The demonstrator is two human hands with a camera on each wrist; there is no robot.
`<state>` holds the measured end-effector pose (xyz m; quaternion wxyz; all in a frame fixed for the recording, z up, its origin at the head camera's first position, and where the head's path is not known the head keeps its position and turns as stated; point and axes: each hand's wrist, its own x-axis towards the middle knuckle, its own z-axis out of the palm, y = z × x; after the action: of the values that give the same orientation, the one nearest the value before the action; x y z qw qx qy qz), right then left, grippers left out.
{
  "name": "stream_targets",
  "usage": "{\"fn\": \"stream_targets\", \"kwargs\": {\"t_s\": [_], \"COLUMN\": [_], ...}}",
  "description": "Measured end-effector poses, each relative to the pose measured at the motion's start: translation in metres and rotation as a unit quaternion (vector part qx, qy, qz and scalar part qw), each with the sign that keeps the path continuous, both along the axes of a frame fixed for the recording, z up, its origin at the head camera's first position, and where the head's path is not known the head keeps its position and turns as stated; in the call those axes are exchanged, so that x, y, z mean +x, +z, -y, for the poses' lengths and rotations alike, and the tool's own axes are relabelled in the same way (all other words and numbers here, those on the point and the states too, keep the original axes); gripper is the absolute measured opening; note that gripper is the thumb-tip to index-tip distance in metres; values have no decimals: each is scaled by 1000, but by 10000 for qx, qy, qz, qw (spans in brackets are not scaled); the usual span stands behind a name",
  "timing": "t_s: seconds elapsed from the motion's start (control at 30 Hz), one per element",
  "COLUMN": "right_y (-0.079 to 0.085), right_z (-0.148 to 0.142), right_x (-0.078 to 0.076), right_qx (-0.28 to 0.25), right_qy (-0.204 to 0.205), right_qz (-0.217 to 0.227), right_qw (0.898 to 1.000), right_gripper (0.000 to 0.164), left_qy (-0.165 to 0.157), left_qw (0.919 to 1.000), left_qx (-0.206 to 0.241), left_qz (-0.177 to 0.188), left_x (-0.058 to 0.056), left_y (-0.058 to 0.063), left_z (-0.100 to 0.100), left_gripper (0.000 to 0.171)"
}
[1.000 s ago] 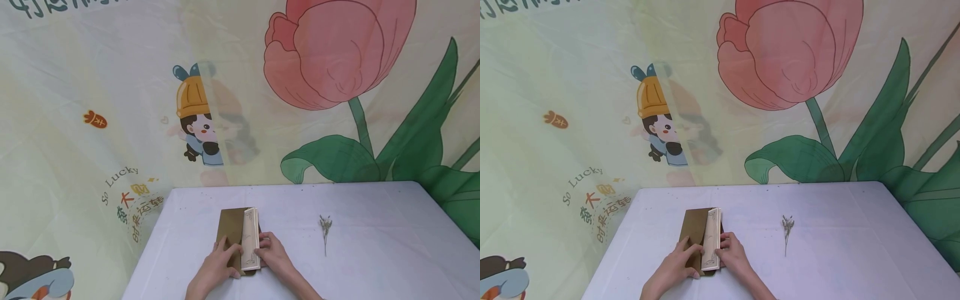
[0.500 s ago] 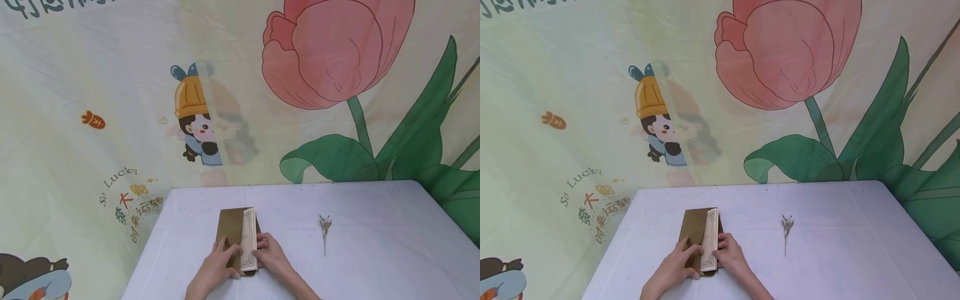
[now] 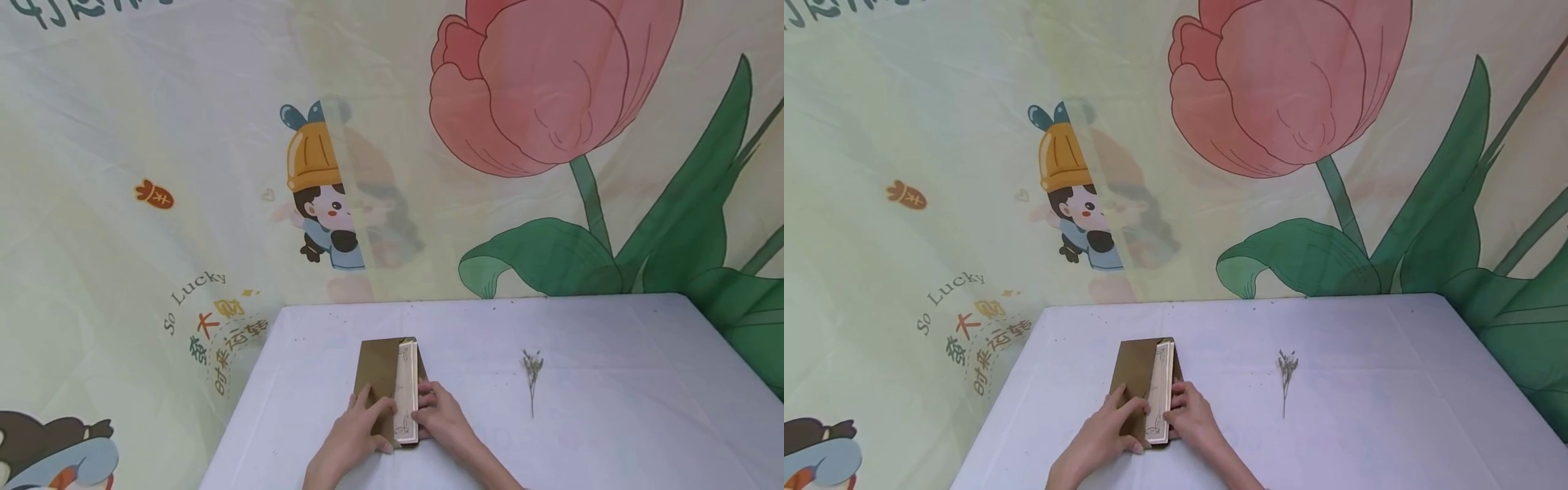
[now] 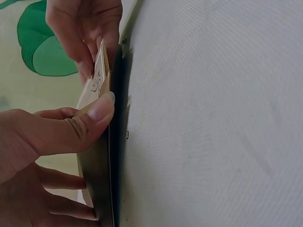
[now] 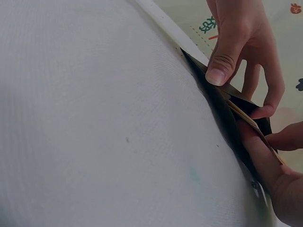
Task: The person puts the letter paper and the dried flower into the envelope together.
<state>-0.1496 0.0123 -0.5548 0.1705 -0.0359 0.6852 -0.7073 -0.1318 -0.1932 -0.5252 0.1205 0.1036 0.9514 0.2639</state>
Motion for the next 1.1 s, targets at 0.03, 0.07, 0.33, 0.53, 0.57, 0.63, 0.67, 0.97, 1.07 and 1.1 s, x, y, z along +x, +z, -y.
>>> {"fn": "stream_targets", "kwargs": {"t_s": [0.03, 0.07, 0.33, 0.53, 0.57, 0.63, 0.67, 0.97, 1.07, 1.1], "right_y": [0, -1, 0, 1, 1, 0, 0, -1, 0, 0], "right_z": [0, 1, 5, 6, 7, 7, 7, 8, 8, 9], "right_x": [0, 1, 2, 2, 2, 2, 2, 4, 4, 5], "right_qx": [7, -8, -96, -67, -70, -33, -11, 102, 132, 132], "right_qy": [5, 2, 60, 103, 109, 121, 130, 220, 234, 237], "right_qz": [2, 6, 40, 2, -17, -54, -67, -193, -254, -269], "right_qw": [10000, 10000, 9999, 9999, 9999, 9999, 9999, 9995, 9993, 9993], "right_gripper": [58, 58, 58, 61, 60, 60, 60, 65, 66, 66], "left_qy": [-14, -23, -131, -96, -94, -96, -96, -78, -67, -70], "left_qw": [10000, 10000, 9998, 9998, 9998, 9998, 9998, 9998, 9998, 9998], "left_qx": [5, 13, 13, -5, -7, -18, -22, -28, -29, -39], "left_qz": [-18, -26, -134, -163, -171, -183, -184, -170, -163, -169], "left_x": [0, 1, 2, 2, 2, 2, 2, 1, 2, 2], "left_y": [0, 0, 0, 0, 1, 1, 2, 3, 4, 3], "left_z": [0, 0, 0, 0, 0, 0, 0, -1, -1, -1], "left_gripper": [56, 56, 55, 56, 55, 55, 55, 55, 55, 55]}}
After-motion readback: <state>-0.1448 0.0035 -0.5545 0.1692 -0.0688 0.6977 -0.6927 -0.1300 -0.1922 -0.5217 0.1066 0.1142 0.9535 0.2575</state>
